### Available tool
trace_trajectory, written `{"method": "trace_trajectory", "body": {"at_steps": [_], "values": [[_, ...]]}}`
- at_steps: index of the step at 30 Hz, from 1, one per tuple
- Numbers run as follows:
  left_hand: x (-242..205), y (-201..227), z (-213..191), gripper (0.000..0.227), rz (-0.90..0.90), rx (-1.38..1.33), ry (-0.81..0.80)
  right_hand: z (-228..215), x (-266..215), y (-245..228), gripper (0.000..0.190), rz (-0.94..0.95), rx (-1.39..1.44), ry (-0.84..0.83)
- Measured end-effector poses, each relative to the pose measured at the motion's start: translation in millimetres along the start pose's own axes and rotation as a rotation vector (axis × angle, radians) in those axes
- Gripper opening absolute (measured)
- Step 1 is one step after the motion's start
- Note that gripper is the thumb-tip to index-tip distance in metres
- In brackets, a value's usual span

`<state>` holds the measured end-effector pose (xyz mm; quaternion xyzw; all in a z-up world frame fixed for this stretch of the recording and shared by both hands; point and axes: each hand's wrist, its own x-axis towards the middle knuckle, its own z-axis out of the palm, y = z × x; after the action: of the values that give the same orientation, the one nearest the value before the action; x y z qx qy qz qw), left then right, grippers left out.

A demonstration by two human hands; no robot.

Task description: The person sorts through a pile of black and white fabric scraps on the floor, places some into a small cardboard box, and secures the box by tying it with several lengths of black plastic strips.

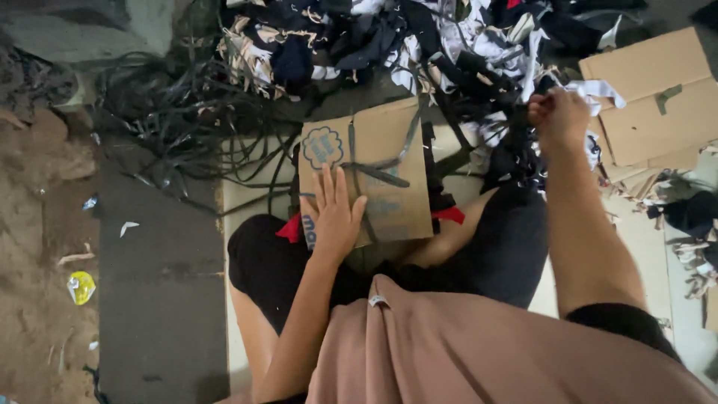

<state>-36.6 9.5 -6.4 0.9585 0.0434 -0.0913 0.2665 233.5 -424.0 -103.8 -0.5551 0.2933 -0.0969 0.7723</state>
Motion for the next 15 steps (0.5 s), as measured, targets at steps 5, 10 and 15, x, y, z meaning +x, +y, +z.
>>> {"method": "trace_trajectory", "body": {"at_steps": [5, 10, 15], "values": [[-5.2, -3.8, -3.8, 0.074, -0.003, -0.107, 0.024, 24.4, -98.9, -88.7, 0.005, 0.051, 0.104, 0.003], [7.9, -20.6, 4.4, 0.074, 0.047, -0.054, 0.066, 64.8, -163.3, -123.1, 0.029, -0.227, -0.617, -0.521], [-2.3, -12.6, -5.6, 0.073, 0.045, -0.087, 0.064, 39.3, -78.2, 3.1, 0.029, -0.477, -2.127, -0.742]]}}
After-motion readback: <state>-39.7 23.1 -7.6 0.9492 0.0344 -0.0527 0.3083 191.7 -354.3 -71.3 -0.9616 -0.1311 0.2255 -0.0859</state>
